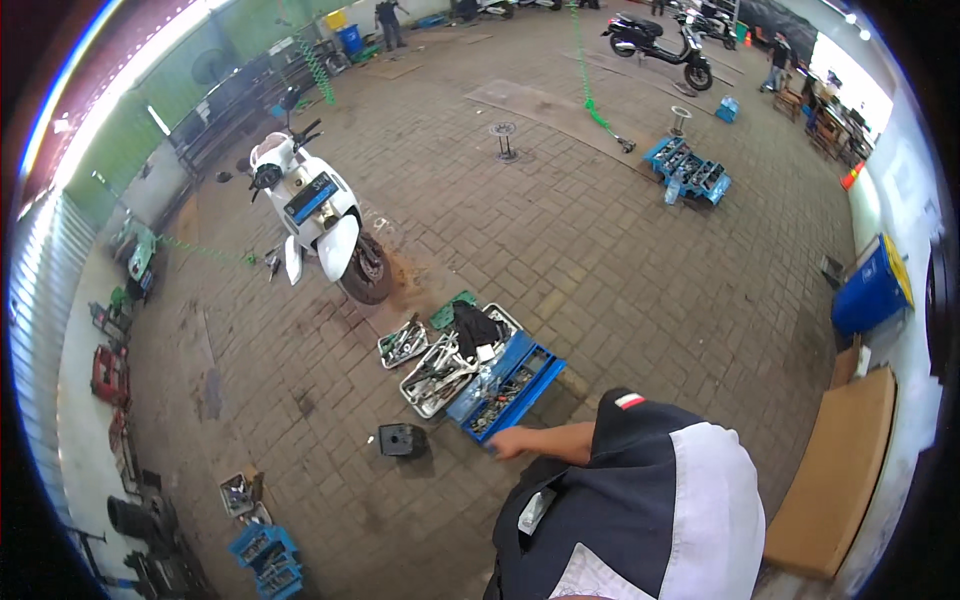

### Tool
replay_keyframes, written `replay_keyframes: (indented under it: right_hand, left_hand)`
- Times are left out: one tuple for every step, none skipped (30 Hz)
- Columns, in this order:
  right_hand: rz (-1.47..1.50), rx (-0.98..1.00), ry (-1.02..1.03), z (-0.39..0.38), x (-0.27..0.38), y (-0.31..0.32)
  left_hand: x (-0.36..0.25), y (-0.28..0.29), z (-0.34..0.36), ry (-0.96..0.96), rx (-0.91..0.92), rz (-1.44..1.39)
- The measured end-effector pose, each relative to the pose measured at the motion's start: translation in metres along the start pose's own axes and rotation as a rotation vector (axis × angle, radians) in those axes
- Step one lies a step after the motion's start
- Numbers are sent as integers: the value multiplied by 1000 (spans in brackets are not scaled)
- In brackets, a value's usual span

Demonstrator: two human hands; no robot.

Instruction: The person picks up paperwork and a small part from a counter, walks to a white electric scooter, and proceeds to disassemble and work on the rear brake assembly using a screwdriver and by hand.

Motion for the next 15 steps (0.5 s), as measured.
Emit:
replay_keyframes:
  right_hand:
    - [153, -105, -353, -16, -20, -14]
    - [167, -223, -602, -34, -34, -33]
    - [-441, -47, -183, -73, -77, -54]
    - [-266, -25, -348, -87, -76, -67]
    - [-120, -23, -502, -100, -67, -76]
    - [-4, -48, -640, -119, -60, -88]
    - [80, -62, -739, -122, -48, -97]
    - [151, -84, -819, -126, -37, -106]
    - [189, -86, -865, -117, -26, -112]
    - [228, -81, -904, -104, -18, -121]
    - [255, -69, -929, -86, -11, -128]
    - [276, -51, -928, -61, -5, -133]
    - [293, -30, -903, -29, 2, -139]
    - [312, -23, -861, 12, 7, -145]
    - [319, -12, -796, 59, 19, -145]
  left_hand:
    - [-31, 31, 17, -26, -22, 8]
    - [-49, 51, 42, -50, -33, 15]
    - [-72, 54, 64, -62, 15, 25]
    - [-93, 84, 89, -77, -10, 38]
    - [-116, 108, 109, -90, -33, 48]
    - [-138, 119, 127, -109, -34, 62]
    - [-156, 137, 146, -114, -46, 62]
    - [-173, 147, 164, -123, -42, 74]
    - [-182, 159, 185, -118, -49, 77]
    - [-193, 170, 205, -109, -49, 86]
    - [-198, 181, 224, -99, -50, 93]
    - [-204, 189, 241, -92, -55, 95]
    - [-207, 200, 259, -75, -60, 97]
    - [-210, 206, 276, -57, -56, 104]
    - [-207, 227, 288, -25, -73, 103]
Point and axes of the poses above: each hand's wrist, its own z-axis towards the middle knuckle, its own y-axis out of the back of the hand, x = y × z, the point moved 2 cm from there along z, towards the middle knuckle, and after that the axes turned 13 degrees about y, right-handed, at the moved point
